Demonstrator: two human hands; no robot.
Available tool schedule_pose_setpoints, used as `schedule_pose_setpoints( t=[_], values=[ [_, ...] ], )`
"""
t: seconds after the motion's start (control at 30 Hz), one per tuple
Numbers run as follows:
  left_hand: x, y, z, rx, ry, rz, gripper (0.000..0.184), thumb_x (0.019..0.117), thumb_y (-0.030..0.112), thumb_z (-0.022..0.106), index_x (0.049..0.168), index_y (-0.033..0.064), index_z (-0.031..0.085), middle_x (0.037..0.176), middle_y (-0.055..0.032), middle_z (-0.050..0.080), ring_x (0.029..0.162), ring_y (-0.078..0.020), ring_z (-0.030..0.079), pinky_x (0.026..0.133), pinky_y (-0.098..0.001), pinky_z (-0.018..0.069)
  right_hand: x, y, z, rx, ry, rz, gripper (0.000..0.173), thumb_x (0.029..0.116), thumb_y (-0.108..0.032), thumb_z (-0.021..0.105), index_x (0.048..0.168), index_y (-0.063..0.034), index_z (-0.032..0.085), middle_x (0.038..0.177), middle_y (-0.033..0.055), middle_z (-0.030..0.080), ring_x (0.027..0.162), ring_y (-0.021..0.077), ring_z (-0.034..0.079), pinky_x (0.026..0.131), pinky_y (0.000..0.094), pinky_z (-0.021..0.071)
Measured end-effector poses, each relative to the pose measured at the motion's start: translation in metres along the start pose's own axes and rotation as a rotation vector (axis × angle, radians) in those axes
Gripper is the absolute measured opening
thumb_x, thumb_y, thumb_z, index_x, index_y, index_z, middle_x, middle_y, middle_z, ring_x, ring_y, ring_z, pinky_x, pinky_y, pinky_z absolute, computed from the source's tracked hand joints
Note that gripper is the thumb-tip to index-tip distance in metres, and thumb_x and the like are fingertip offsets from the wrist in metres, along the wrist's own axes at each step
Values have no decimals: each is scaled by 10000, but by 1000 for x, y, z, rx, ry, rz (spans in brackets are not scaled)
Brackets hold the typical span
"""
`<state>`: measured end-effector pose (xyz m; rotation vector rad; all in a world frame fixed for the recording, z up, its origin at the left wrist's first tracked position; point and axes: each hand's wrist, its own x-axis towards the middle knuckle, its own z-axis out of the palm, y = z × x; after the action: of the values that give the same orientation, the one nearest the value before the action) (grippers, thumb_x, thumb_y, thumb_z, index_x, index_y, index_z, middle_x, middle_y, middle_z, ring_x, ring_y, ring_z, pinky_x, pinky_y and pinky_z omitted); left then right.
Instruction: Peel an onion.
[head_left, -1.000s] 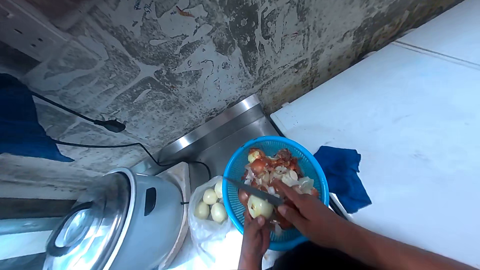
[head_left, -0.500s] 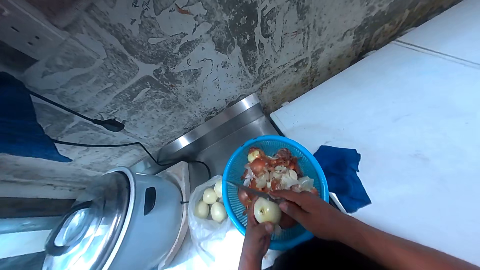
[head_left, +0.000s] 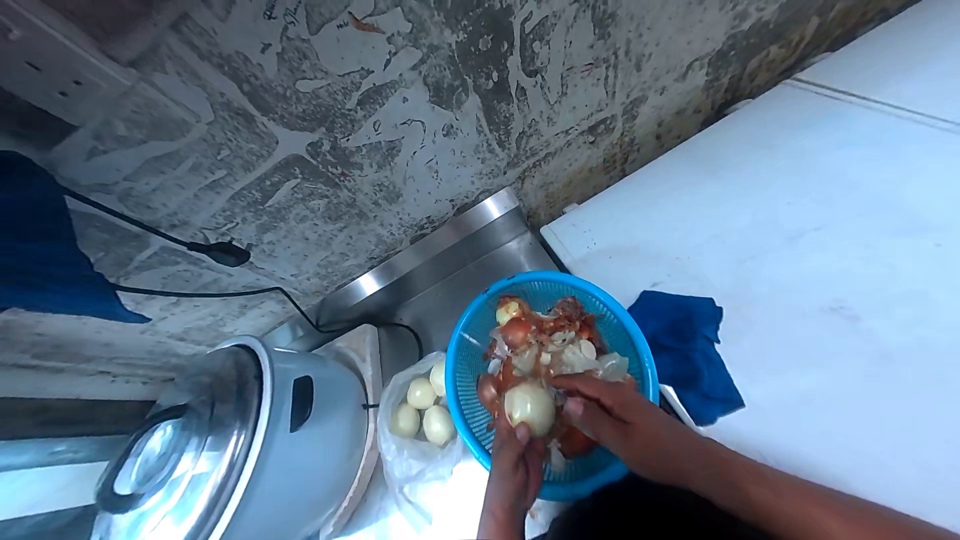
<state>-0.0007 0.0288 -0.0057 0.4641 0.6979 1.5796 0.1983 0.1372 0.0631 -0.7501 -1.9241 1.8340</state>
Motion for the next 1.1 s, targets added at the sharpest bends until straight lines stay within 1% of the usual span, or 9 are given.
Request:
schedule_pose_setpoints(
  t=[0.1,0.17,0.23,0.43,0.5,0.63,0.67,0.8,1.1],
  values=[
    [0,2,8,95,81,-4,835,831,394,836,1456,134,348,1214,-122,668,1040,-251,704,868,-447,605,-4,4,5,-101,-38,-53,448,1092,-388,401,1468,-194,547,1080,72,697,883,138,671,833,383,568],
    [1,2,9,124,105,-3,817,802,365,865,1427,111,405,1192,-138,668,1015,-256,703,846,-446,608,-5,9,7,-47,22,-28,451,1091,-388,403,1460,-179,554,1035,65,691,841,133,660,791,364,570],
    [2,3,11,169,104,-1,786,786,363,875,1402,99,464,1172,-136,681,986,-241,709,817,-425,614,-1,15,7,55,105,37,453,1088,-400,404,1440,-169,571,872,45,630,673,131,583,625,326,528],
    [0,2,8,158,52,36,687,803,368,860,1358,95,561,1131,-138,709,980,-233,717,838,-425,609,5,24,1,76,295,156,449,1083,-399,398,1439,-187,572,832,44,617,648,159,579,615,362,531],
    [0,1,8,168,75,65,698,790,376,869,1350,95,560,1137,-137,702,985,-232,713,843,-423,607,5,20,-8,47,276,142,480,1080,-415,395,1493,-203,517,816,37,589,639,158,560,605,361,521],
    [2,0,8,155,126,39,805,772,374,886,1389,63,474,1137,-155,692,967,-257,719,823,-445,619,-9,6,-2,-118,49,51,686,1068,-467,409,1634,-122,232,990,114,683,834,207,662,825,456,569],
    [2,0,7,134,119,35,774,779,358,884,1370,69,476,1123,-149,700,956,-256,724,823,-448,620,-11,6,4,-136,17,11,701,1069,-455,422,1636,-98,215,972,124,681,818,215,661,814,461,572],
    [-1,2,6,39,95,36,665,809,310,864,1320,66,517,1108,-165,709,953,-286,732,825,-473,622,-7,19,22,-156,-21,-21,686,1070,-463,421,1634,-119,239,935,124,662,765,219,638,759,451,567],
    [-4,3,1,-97,70,4,614,854,394,812,1292,53,549,1119,-202,702,956,-322,730,813,-492,621,3,21,32,-240,3,-57,642,1069,-491,381,1596,-127,336,1115,149,690,946,261,688,874,514,561]
  ],
)
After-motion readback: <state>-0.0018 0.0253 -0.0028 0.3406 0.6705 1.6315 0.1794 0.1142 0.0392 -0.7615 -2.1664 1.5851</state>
